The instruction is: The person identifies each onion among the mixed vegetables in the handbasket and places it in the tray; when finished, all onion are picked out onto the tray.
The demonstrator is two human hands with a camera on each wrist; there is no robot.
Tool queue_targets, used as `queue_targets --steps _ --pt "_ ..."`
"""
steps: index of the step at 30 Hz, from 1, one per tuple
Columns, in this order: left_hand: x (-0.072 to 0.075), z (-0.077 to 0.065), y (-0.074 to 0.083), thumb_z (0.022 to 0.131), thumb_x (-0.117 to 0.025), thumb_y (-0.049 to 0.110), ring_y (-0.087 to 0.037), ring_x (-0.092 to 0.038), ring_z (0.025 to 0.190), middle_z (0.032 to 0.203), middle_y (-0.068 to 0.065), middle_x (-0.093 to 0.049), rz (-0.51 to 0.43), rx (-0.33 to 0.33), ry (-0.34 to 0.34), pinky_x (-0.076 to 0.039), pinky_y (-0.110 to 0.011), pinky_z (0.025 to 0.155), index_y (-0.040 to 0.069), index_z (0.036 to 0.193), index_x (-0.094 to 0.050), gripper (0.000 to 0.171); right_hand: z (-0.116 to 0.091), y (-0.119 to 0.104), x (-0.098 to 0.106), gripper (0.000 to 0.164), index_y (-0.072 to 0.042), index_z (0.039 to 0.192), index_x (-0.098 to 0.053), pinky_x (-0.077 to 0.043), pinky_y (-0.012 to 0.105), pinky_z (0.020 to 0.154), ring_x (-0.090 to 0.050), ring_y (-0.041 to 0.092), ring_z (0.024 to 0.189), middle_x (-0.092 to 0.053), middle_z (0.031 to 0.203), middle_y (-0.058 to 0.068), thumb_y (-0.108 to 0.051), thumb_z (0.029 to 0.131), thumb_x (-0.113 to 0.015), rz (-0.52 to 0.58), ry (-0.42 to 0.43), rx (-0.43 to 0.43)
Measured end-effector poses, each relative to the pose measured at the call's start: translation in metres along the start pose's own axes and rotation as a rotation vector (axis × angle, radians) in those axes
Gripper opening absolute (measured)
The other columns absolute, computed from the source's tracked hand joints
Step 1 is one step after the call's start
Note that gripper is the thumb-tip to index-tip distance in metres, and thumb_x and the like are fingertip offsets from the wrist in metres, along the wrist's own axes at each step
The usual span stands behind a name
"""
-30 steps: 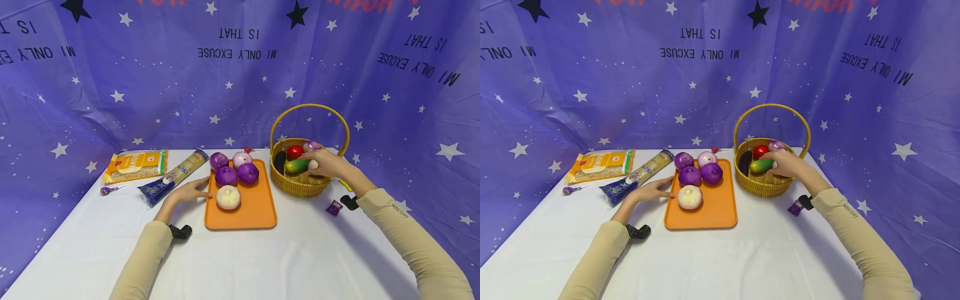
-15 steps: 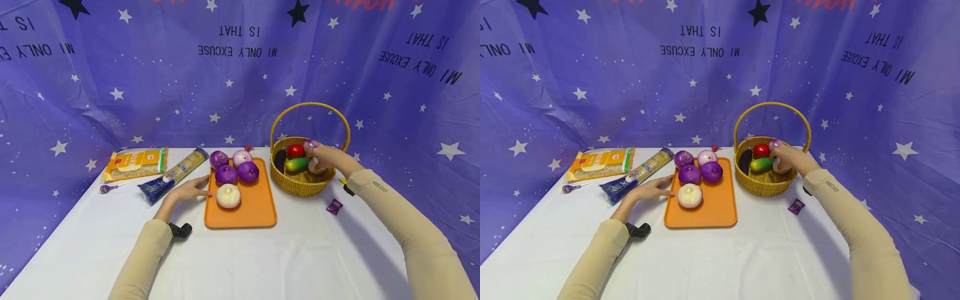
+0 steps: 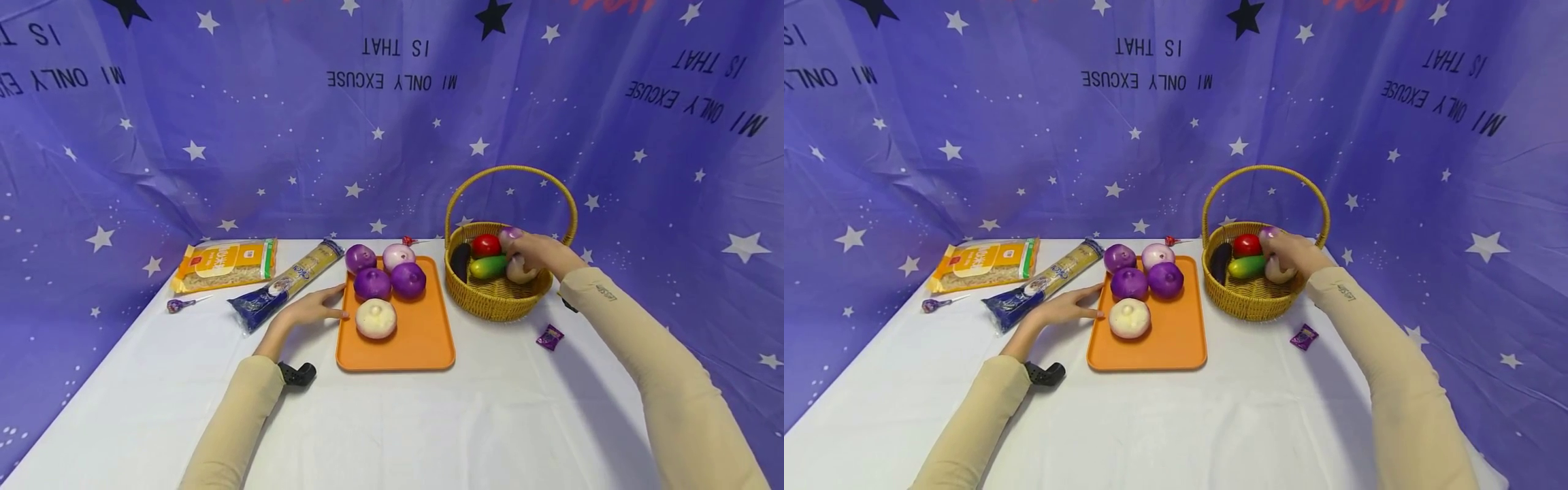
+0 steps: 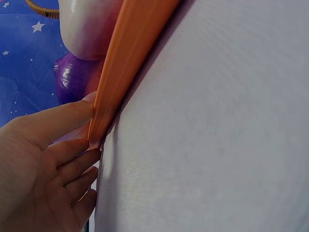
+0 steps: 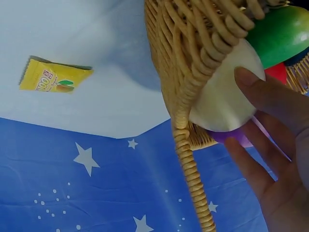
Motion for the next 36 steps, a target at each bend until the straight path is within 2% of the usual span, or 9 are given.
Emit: queue_targets --steps 2,11,19,21,24,26,28,33,36 --pt "0.0 0.0 0.0 0.09 -0.067 0.038 -0.041 -0.024 0.14 0.153 -0.02 -0.03 -0.001 -0.002 -0.002 -0.017 -0.056 0.114 0.006 0.152 -0.025 0.082 0.001 0.002 -0.001 0.037 -0.004 0.104 -0.072 -0.052 0.049 0.084 -0.06 0.038 0.098 -0.065 0.107 0.019 0.008 0.069 -0.077 -0.164 0.046 0.105" --pt "-0.001 0.0 -0.001 0.09 -0.066 0.04 -0.041 -0.024 0.14 0.153 -0.02 -0.03 -0.004 0.003 -0.01 -0.017 -0.057 0.114 0.007 0.153 -0.025 0.082 0.002 0.002 -0.003 0.034 -0.003 0.099 -0.073 -0.053 0.05 0.083 -0.061 0.035 0.093 -0.067 0.101 0.015 0.008 0.068 -0.079 -0.147 0.086 0.106" --pt "0.0 -0.001 0.001 0.09 -0.066 0.039 -0.042 -0.025 0.14 0.153 -0.021 -0.03 0.004 0.001 -0.003 -0.018 -0.057 0.114 0.006 0.152 -0.025 0.081 -0.01 -0.003 0.005 0.037 -0.002 0.107 -0.073 -0.054 0.051 0.08 -0.064 0.035 0.092 -0.069 0.101 0.017 0.002 0.072 -0.081 -0.042 0.136 0.118" --pt "0.0 0.0 0.0 0.09 -0.066 0.039 -0.042 -0.025 0.139 0.153 -0.021 -0.03 0.002 0.002 -0.003 -0.018 -0.057 0.114 0.006 0.152 -0.025 0.081 -0.013 -0.005 0.008 0.036 -0.002 0.106 -0.072 -0.055 0.05 0.078 -0.064 0.033 0.088 -0.069 0.099 0.018 0.001 0.071 -0.081 -0.019 0.17 0.119" --pt "0.0 -0.001 0.0 0.09 -0.066 0.038 -0.042 -0.024 0.14 0.153 -0.021 -0.029 -0.002 0.005 -0.004 -0.018 -0.057 0.114 0.007 0.153 -0.025 0.082 -0.018 -0.01 0.012 0.037 -0.001 0.107 -0.071 -0.055 0.048 0.079 -0.064 0.031 0.088 -0.07 0.099 0.016 0.0 0.072 -0.082 0.007 0.24 0.176" --pt "0.0 -0.002 0.001 0.09 -0.067 0.038 -0.041 -0.024 0.14 0.153 -0.021 -0.029 -0.007 0.006 -0.001 -0.017 -0.056 0.114 0.007 0.153 -0.025 0.082 -0.022 -0.016 0.014 0.037 -0.001 0.107 -0.07 -0.054 0.048 0.081 -0.064 0.031 0.089 -0.07 0.099 0.014 -0.002 0.073 -0.082 0.015 0.284 0.22" --pt "0.001 -0.002 0.002 0.089 -0.067 0.037 -0.041 -0.025 0.14 0.153 -0.021 -0.029 -0.008 0.005 0.002 -0.017 -0.056 0.114 0.007 0.153 -0.025 0.081 -0.027 -0.024 0.017 0.039 -0.002 0.111 -0.069 -0.051 0.051 0.088 -0.062 0.034 0.098 -0.068 0.108 0.015 -0.003 0.075 -0.082 0.02 0.321 0.261" --pt "0.001 -0.003 0.003 0.09 -0.067 0.036 -0.042 -0.024 0.14 0.153 -0.022 -0.029 -0.01 0.005 0.002 -0.017 -0.057 0.114 0.006 0.153 -0.025 0.081 -0.043 -0.05 0.019 0.04 -0.002 0.116 -0.068 -0.047 0.055 0.094 -0.056 0.04 0.112 -0.064 0.119 0.021 -0.005 0.078 -0.08 0.044 0.39 0.294" --pt "0.0 -0.003 0.004 0.09 -0.066 0.035 -0.042 -0.024 0.14 0.153 -0.022 -0.028 -0.012 0.006 -0.002 -0.017 -0.057 0.114 0.006 0.153 -0.024 0.08 -0.05 -0.065 0.016 0.04 -0.002 0.117 -0.068 -0.048 0.051 0.093 -0.057 0.037 0.11 -0.065 0.115 0.018 -0.005 0.079 -0.079 0.093 0.445 0.331"
Point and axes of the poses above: each hand's wrist, its own z-axis towards the middle knuckle, its own x-axis out of the back of the hand, y = z × x, the point moved 1 cm from there along z, towards the middle knuckle
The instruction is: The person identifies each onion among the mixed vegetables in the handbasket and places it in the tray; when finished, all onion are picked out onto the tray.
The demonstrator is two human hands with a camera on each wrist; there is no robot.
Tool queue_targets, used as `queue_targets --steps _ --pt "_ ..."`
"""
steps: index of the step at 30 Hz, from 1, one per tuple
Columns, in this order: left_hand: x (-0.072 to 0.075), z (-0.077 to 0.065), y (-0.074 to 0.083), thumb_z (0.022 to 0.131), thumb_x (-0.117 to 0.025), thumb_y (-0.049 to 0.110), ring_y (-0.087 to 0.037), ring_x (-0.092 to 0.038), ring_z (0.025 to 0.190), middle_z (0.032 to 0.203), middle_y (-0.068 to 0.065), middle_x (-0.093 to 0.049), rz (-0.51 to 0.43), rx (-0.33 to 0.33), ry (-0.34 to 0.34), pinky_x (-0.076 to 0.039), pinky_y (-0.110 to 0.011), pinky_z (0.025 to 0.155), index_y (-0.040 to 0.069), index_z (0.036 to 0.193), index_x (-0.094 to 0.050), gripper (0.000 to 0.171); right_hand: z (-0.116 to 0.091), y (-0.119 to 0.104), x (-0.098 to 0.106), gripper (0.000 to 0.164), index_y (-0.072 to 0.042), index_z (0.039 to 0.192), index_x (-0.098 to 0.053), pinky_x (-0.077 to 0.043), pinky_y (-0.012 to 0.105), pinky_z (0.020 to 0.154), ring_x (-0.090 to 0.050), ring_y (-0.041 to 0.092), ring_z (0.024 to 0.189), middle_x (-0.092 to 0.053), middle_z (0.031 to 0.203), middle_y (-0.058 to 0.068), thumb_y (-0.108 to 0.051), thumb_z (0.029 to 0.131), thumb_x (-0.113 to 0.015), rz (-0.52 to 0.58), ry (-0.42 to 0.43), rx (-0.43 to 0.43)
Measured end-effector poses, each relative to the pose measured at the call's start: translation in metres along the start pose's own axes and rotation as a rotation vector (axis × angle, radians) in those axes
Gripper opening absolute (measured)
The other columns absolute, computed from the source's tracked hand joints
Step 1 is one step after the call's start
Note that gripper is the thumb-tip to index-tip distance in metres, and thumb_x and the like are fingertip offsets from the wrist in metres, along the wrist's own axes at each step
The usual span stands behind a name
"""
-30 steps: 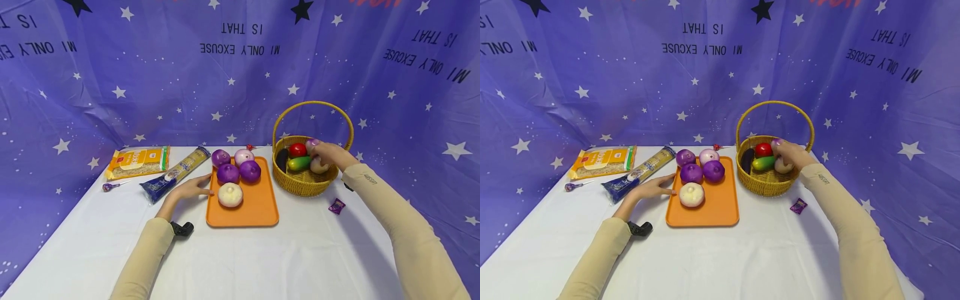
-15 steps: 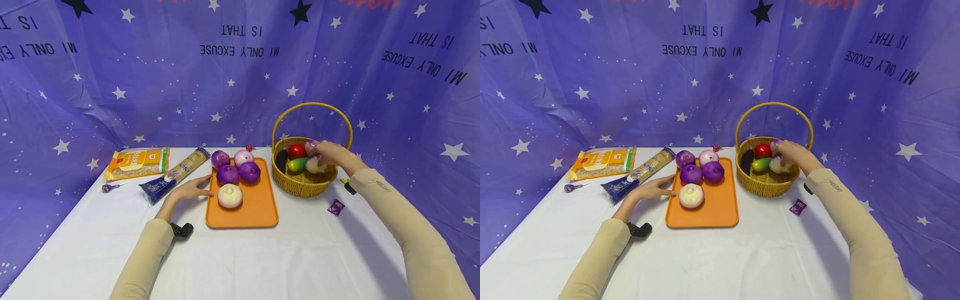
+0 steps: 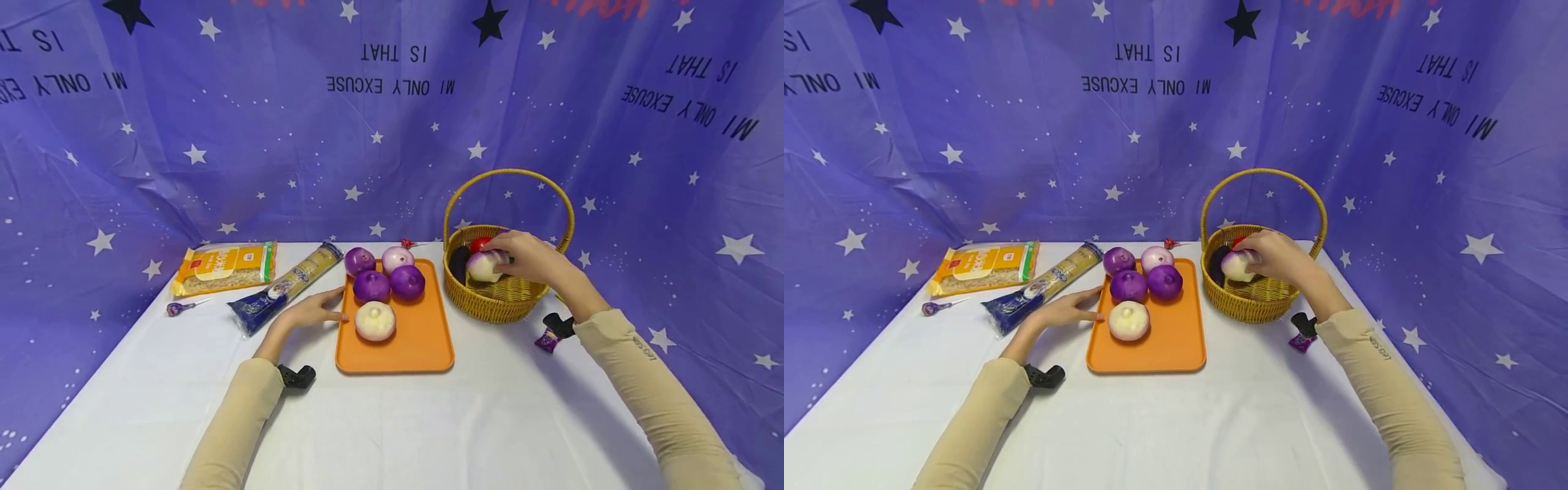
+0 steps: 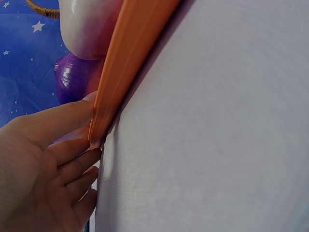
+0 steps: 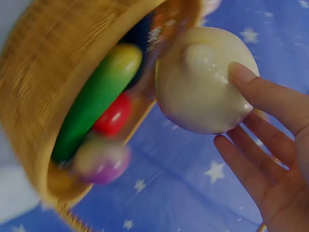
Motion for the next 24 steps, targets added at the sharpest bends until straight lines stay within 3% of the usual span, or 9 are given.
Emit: queue_targets --steps 7,16,24 --pt "0.0 -0.001 0.0 0.091 -0.066 0.034 -0.042 -0.024 0.14 0.153 -0.022 -0.029 0.0 0.008 -0.003 -0.017 -0.057 0.114 0.006 0.153 -0.024 0.08 0.002 -0.034 -0.016 0.044 -0.002 0.116 -0.068 -0.044 0.048 0.096 -0.061 0.031 0.106 -0.068 0.112 0.013 -0.009 0.075 -0.083 0.094 0.136 0.077" --pt "0.0 0.0 0.0 0.091 -0.066 0.035 -0.041 -0.024 0.14 0.153 -0.021 -0.029 -0.004 0.001 -0.006 -0.017 -0.056 0.114 0.007 0.153 -0.024 0.08 0.018 -0.064 -0.055 0.039 -0.009 0.118 -0.068 -0.05 0.041 0.094 -0.06 0.025 0.109 -0.067 0.116 0.007 -0.015 0.081 -0.079 0.232 0.082 0.077" --pt "0.0 0.0 0.0 0.091 -0.066 0.035 -0.041 -0.024 0.14 0.153 -0.021 -0.029 0.008 0.008 -0.005 -0.017 -0.056 0.114 0.007 0.153 -0.024 0.08 0.036 -0.066 -0.09 0.037 -0.009 0.116 -0.069 -0.054 0.037 0.074 -0.061 0.024 0.082 -0.069 0.104 0.002 -0.02 0.082 -0.079 0.314 -0.012 0.093"
Point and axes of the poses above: each hand's wrist, its own z-axis towards the middle knuckle, its own x-axis out of the back of the hand, y = z × x, the point moved 1 cm from there along z, towards the middle knuckle
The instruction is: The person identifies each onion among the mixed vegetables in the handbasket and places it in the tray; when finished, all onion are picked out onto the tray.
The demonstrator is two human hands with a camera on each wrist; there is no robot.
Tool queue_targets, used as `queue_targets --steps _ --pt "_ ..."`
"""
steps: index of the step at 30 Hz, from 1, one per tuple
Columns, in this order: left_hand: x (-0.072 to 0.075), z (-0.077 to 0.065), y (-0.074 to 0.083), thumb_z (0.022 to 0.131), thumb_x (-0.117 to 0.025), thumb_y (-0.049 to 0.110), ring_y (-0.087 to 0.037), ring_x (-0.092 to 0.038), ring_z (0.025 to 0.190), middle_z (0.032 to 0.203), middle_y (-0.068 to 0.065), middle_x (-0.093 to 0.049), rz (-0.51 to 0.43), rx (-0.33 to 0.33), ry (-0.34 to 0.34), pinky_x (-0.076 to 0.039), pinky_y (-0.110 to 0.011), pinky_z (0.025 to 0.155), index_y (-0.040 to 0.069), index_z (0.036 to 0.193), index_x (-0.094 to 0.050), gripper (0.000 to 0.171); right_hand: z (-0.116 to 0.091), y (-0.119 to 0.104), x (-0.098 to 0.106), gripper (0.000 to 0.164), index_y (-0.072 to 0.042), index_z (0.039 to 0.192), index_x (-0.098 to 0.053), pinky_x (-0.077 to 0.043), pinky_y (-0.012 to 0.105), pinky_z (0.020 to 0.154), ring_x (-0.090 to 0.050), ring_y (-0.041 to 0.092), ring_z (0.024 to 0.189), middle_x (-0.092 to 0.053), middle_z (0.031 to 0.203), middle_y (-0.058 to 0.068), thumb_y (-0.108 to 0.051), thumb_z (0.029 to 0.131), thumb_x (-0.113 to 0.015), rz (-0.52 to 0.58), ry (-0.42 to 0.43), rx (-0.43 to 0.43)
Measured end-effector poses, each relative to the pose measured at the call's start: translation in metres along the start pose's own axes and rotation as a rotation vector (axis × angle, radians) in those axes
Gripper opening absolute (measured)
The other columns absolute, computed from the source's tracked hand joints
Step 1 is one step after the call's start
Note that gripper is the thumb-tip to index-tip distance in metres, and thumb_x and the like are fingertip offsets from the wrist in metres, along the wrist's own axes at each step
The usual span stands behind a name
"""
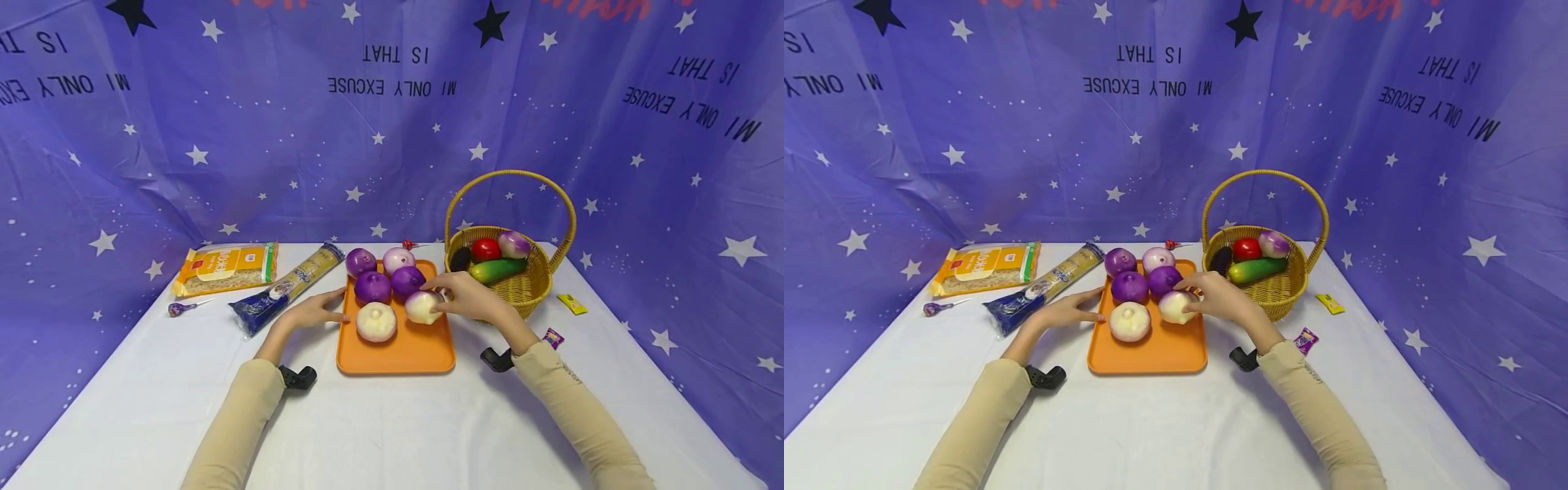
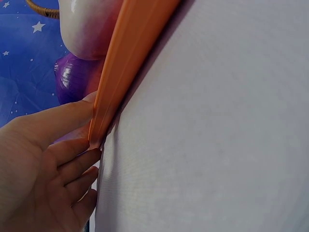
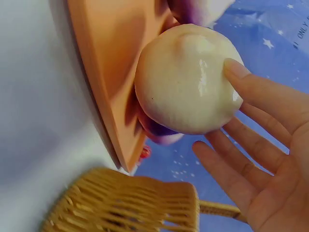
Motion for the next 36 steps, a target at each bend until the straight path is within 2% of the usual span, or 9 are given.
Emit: queue_targets --steps 7,13,16,19,22,29,36 --pt "0.0 0.0 0.0 0.09 -0.066 0.036 -0.041 -0.024 0.14 0.153 -0.021 -0.028 0.003 0.006 0.003 -0.017 -0.056 0.114 0.007 0.153 -0.025 0.081 0.01 0.004 -0.008 0.041 -0.009 0.121 -0.068 -0.056 0.037 0.074 -0.062 0.017 0.081 -0.07 0.109 0.003 -0.027 0.085 -0.075 0.001 -0.038 -0.008" --pt "-0.001 0.002 -0.001 0.09 -0.066 0.037 -0.041 -0.024 0.14 0.153 -0.021 -0.029 -0.003 -0.003 0.001 -0.017 -0.056 0.114 0.007 0.153 -0.024 0.081 0.014 0.009 -0.004 0.045 -0.003 0.123 -0.065 -0.055 0.043 0.079 -0.064 0.029 0.091 -0.069 0.107 0.012 -0.025 0.086 -0.075 -0.006 -0.025 -0.035" --pt "-0.001 0.002 -0.001 0.091 -0.066 0.037 -0.041 -0.024 0.14 0.153 -0.02 -0.029 -0.007 -0.005 0.001 -0.017 -0.056 0.114 0.007 0.153 -0.024 0.081 0.013 0.01 0.001 0.042 -0.003 0.122 -0.066 -0.055 0.042 0.074 -0.063 0.03 0.085 -0.069 0.099 0.01 -0.022 0.086 -0.075 -0.004 -0.022 -0.047" --pt "-0.001 0.003 -0.001 0.09 -0.066 0.037 -0.041 -0.023 0.14 0.153 -0.02 -0.029 -0.011 -0.003 0.003 -0.017 -0.056 0.114 0.007 0.153 -0.025 0.081 0.009 0.012 0.008 0.041 -0.004 0.122 -0.066 -0.054 0.039 0.069 -0.061 0.025 0.076 -0.067 0.093 0.007 -0.023 0.086 -0.074 -0.025 -0.017 -0.051" --pt "0.0 0.002 0.0 0.09 -0.066 0.036 -0.041 -0.023 0.14 0.153 -0.02 -0.029 -0.01 0.0 0.004 -0.017 -0.056 0.114 0.007 0.153 -0.025 0.08 0.004 0.014 0.017 0.041 -0.006 0.123 -0.066 -0.054 0.039 0.071 -0.059 0.02 0.075 -0.067 0.098 0.007 -0.023 0.086 -0.075 -0.044 -0.004 -0.062" --pt "0.0 0.0 0.001 0.091 -0.066 0.036 -0.042 -0.023 0.14 0.153 -0.021 -0.028 -0.005 0.003 -0.002 -0.017 -0.057 0.114 0.006 0.153 -0.024 0.08 -0.01 0.019 0.044 0.041 -0.007 0.124 -0.065 -0.053 0.042 0.087 -0.061 0.025 0.096 -0.066 0.12 0.01 -0.02 0.086 -0.075 -0.062 0.045 -0.094" --pt "0.0 0.001 0.0 0.09 -0.066 0.038 -0.042 -0.024 0.14 0.153 -0.021 -0.028 0.001 -0.005 0.004 -0.017 -0.057 0.114 0.007 0.153 -0.025 0.081 -0.023 0.037 0.074 0.039 -0.003 0.122 -0.065 -0.052 0.041 0.082 -0.063 0.023 0.085 -0.066 0.117 0.014 -0.013 0.085 -0.075 -0.151 0.069 -0.122"
Point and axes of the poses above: each hand's wrist, its own z-axis towards the middle knuckle, its own x-axis out of the back of the hand, y = z × x, the point moved 1 cm from there along z, towards the middle knuckle
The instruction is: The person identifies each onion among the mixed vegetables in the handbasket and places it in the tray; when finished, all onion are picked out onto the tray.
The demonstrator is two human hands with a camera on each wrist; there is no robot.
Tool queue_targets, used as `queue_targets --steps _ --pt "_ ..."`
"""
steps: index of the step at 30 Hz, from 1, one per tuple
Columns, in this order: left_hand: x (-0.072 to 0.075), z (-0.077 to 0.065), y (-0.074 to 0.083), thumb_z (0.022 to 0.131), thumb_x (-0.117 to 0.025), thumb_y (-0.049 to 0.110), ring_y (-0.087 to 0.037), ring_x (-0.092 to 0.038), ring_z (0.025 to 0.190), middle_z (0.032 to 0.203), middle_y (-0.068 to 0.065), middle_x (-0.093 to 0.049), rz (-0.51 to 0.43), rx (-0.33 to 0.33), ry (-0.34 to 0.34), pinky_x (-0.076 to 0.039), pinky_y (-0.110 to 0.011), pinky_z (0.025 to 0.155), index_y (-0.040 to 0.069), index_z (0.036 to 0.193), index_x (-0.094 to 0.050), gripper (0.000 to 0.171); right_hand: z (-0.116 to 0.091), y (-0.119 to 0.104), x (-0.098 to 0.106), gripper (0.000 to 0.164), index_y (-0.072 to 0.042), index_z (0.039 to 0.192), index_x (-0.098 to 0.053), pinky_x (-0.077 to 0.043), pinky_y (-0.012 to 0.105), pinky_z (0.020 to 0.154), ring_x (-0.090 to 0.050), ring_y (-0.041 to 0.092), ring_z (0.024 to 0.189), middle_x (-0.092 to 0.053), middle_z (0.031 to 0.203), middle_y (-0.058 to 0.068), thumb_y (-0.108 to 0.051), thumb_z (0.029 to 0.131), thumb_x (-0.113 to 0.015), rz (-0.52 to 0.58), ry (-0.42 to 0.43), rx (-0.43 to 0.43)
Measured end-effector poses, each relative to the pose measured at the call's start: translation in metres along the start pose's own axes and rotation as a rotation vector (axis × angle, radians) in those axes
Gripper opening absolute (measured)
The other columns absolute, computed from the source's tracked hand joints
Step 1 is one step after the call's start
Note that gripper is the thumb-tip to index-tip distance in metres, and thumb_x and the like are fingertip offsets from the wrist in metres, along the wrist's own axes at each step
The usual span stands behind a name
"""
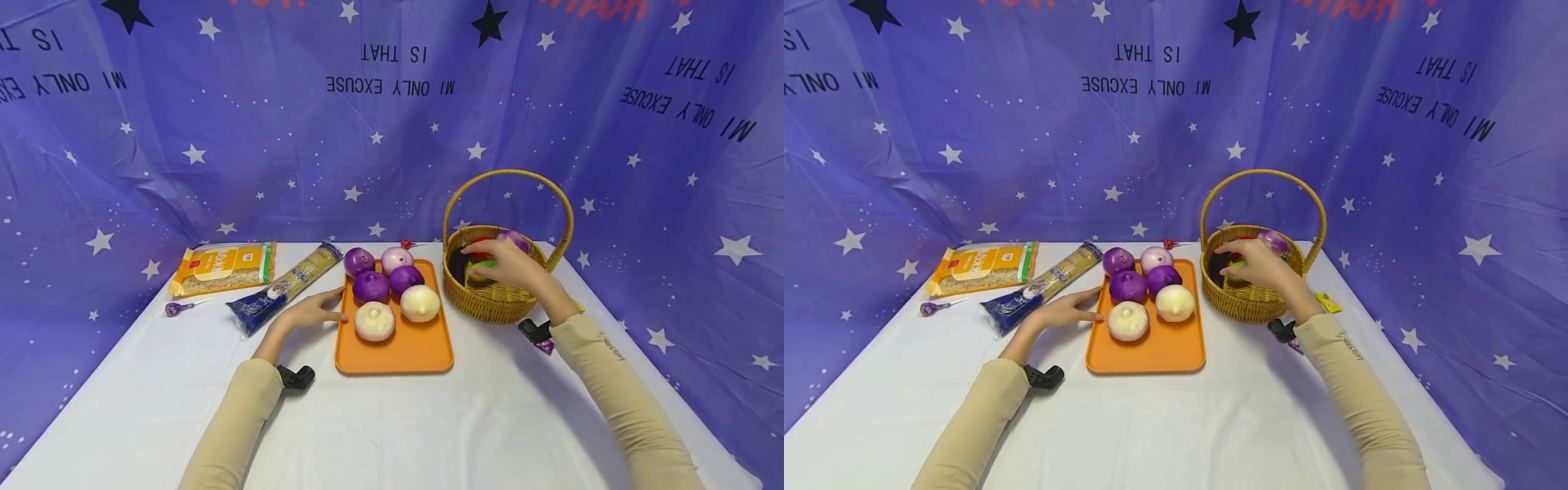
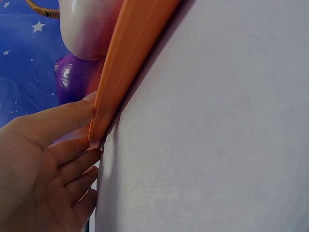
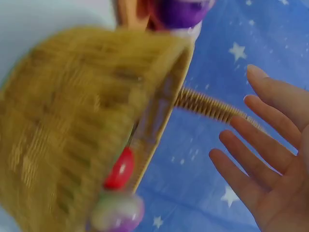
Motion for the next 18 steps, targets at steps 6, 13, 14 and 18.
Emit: queue_targets --steps 6,13,14,18 --pt "0.0 -0.001 0.0 0.09 -0.067 0.037 -0.041 -0.024 0.14 0.153 -0.02 -0.029 -0.005 0.002 -0.003 -0.017 -0.055 0.115 0.007 0.153 -0.025 0.082 -0.003 0.03 0.015 0.041 -0.002 0.122 -0.065 -0.051 0.049 0.086 -0.061 0.031 0.095 -0.066 0.115 0.017 -0.014 0.085 -0.075 -0.056 -0.022 -0.124" --pt "-0.001 0.001 -0.004 0.09 -0.067 0.038 -0.041 -0.024 0.14 0.153 -0.021 -0.029 -0.007 -0.001 0.003 -0.017 -0.056 0.114 0.006 0.152 -0.025 0.082 -0.002 0.057 0.028 0.04 -0.002 0.122 -0.065 -0.049 0.054 0.087 -0.057 0.038 0.101 -0.064 0.116 0.024 -0.014 0.085 -0.074 -0.075 -0.035 -0.274" --pt "0.0 0.001 -0.004 0.09 -0.067 0.038 -0.042 -0.024 0.14 0.153 -0.021 -0.029 -0.007 -0.001 0.004 -0.017 -0.056 0.114 0.006 0.152 -0.025 0.082 -0.001 0.059 0.03 0.039 -0.002 0.122 -0.065 -0.05 0.052 0.084 -0.057 0.037 0.099 -0.063 0.115 0.024 -0.014 0.085 -0.073 -0.081 -0.04 -0.286" --pt "0.0 0.003 -0.005 0.09 -0.067 0.039 -0.04 -0.023 0.141 0.153 -0.019 -0.029 -0.007 0.009 0.002 -0.017 -0.056 0.114 0.009 0.153 -0.025 0.082 0.004 0.068 0.033 0.039 -0.002 0.122 -0.065 -0.047 0.043 0.073 -0.054 0.032 0.088 -0.064 0.11 0.022 -0.01 0.085 -0.064 -0.097 -0.062 -0.324"
Point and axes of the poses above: each hand's wrist, its own z-axis towards the middle knuckle, its own x-axis out of the back of the hand, y = z × x, the point moved 1 cm from there along z, towards the middle knuckle
